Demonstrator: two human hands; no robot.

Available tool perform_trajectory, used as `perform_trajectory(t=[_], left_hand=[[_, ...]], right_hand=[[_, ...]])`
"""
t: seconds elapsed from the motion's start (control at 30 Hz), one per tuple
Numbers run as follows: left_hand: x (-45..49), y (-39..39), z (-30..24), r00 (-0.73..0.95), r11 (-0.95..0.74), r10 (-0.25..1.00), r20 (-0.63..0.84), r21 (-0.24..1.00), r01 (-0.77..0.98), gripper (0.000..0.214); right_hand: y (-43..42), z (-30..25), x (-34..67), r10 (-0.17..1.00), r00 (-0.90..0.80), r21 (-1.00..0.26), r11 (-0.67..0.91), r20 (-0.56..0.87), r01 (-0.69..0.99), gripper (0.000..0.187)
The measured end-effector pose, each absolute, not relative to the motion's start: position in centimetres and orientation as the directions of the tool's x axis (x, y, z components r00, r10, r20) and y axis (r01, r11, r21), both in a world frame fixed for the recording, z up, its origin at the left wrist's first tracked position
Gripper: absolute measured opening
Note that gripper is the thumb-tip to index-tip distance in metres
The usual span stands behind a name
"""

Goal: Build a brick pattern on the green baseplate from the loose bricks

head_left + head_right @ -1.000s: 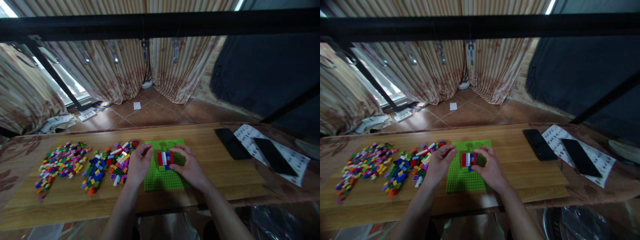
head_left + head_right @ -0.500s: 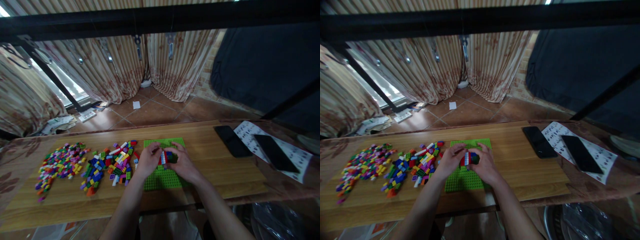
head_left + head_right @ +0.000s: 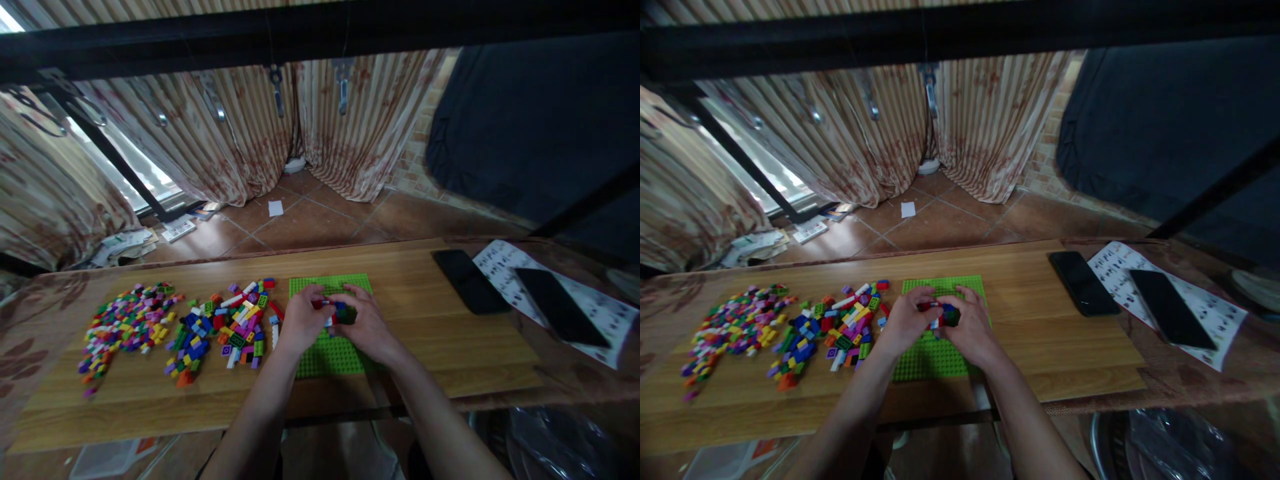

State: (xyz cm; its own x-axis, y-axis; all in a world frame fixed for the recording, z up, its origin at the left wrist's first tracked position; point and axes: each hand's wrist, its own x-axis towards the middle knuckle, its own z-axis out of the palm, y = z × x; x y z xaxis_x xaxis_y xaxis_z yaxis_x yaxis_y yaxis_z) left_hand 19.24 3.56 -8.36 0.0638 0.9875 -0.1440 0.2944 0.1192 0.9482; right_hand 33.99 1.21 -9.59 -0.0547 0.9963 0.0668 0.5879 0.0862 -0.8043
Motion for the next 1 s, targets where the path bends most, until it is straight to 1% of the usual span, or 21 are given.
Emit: perform_trajectory(t=[0.27,0.4,0.47,0.53,0.63,0.7,0.8,0.9,1.0], left_hand=[[19.3,3.6,-8.1,0.055,0.111,0.988,-0.142,0.921,0.374,0.041],[19.0,3.4,-8.6,0.081,0.071,0.991,-0.104,0.94,0.334,0.039],[18.7,3.2,-8.7,0.099,0.041,0.992,-0.074,0.952,0.302,0.039],[18.4,3.0,-8.6,0.098,0.018,0.994,-0.048,0.957,0.291,0.037],[17.6,2.9,-8.0,0.064,-0.014,0.998,-0.003,0.966,0.258,0.028],[16.7,2.8,-7.3,-0.01,-0.036,0.999,0.038,0.983,0.181,0.023],[15.1,2.7,-6.1,-0.235,-0.066,0.969,0.07,0.998,0.022,0.021],[13.4,2.2,-4.7,-0.409,-0.097,0.911,0.055,0.992,-0.082,0.022],[11.9,1.5,-3.7,-0.522,-0.142,0.852,0.04,0.977,-0.157,0.025]], right_hand=[[1.2,-9.8,33.7,0.996,-0.038,-0.789,0.089,0.084,0.608,0.058],[1.1,-9.7,34.0,0.994,-0.034,-0.801,0.107,0.108,0.589,0.057],[1.2,-9.5,34.5,0.992,-0.04,-0.831,0.125,0.124,0.542,0.058],[1.4,-9.4,35.0,0.989,-0.036,-0.875,0.143,0.142,0.462,0.057],[1.9,-9.4,35.8,0.989,0.054,-0.947,0.112,0.135,0.302,0.048],[2.2,-9.5,36.0,0.977,0.186,-0.978,0.069,0.106,0.196,0.04],[2.4,-9.5,35.9,0.929,0.358,-0.992,0.052,0.09,0.112,0.032],[2.2,-9.0,35.4,0.883,0.451,-0.991,0.093,0.128,0.098,0.029],[1.9,-8.1,34.5,0.818,0.526,-0.972,0.169,0.231,0.164,0.026]])
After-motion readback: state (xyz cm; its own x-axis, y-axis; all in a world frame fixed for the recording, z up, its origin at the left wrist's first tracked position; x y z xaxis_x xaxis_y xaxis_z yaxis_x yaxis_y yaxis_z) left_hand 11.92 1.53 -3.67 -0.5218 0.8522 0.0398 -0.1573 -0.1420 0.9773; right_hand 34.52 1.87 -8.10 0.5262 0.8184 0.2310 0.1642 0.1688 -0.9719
